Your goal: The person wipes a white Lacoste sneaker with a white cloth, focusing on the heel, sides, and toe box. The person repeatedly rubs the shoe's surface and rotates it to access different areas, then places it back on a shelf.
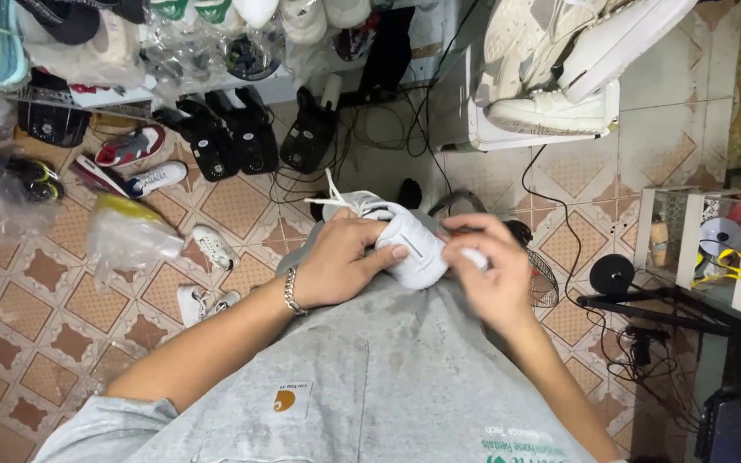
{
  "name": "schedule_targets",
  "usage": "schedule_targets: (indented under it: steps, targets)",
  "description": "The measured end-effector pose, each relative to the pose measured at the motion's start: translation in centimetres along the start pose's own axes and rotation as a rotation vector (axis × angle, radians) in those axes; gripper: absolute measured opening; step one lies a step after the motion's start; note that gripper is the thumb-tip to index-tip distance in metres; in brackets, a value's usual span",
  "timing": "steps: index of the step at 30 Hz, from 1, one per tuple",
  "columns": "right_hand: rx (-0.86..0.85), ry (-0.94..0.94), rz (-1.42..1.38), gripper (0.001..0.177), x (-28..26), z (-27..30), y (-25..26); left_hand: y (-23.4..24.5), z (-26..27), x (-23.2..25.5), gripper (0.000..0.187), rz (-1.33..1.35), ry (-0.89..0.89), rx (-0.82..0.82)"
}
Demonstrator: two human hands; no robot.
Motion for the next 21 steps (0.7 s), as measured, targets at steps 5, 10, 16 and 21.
schedule_targets:
  steps: [5,10,16,21]
  targets:
    - [-0.005,-0.025,-0.079,0.002,-2.8,0.5,-1.8,0.3,0.0,-0.3,0.044,-0.027,0.003,0.010]
    - [-0.005,-0.013,-0.118,0.009,-3.4,-0.7,-1.7,0.7,-0.1,0.5,0.047,-0.017,0.028,-0.011]
    - [-0.063,-0.024,-0.088,0.006,-4.1,0.5,-2.8,0.6,0.2,0.3,0.047,-0.045,0.063,0.018]
    - [0.026,0.017,0.023,0.009,-1.9,-0.3,-2.4,0.5,0.1,-0.1,0.049,-0.038,0.075,0.037]
Point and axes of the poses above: each hand's wrist, its own z-axis away from the middle knuckle, its own y-axis out of the back of the hand, x = y × z, the point moved 1 cm from there along -z, towards the middle knuckle, and after that the axes turned 11 degrees about x, right-handed, at the moved point
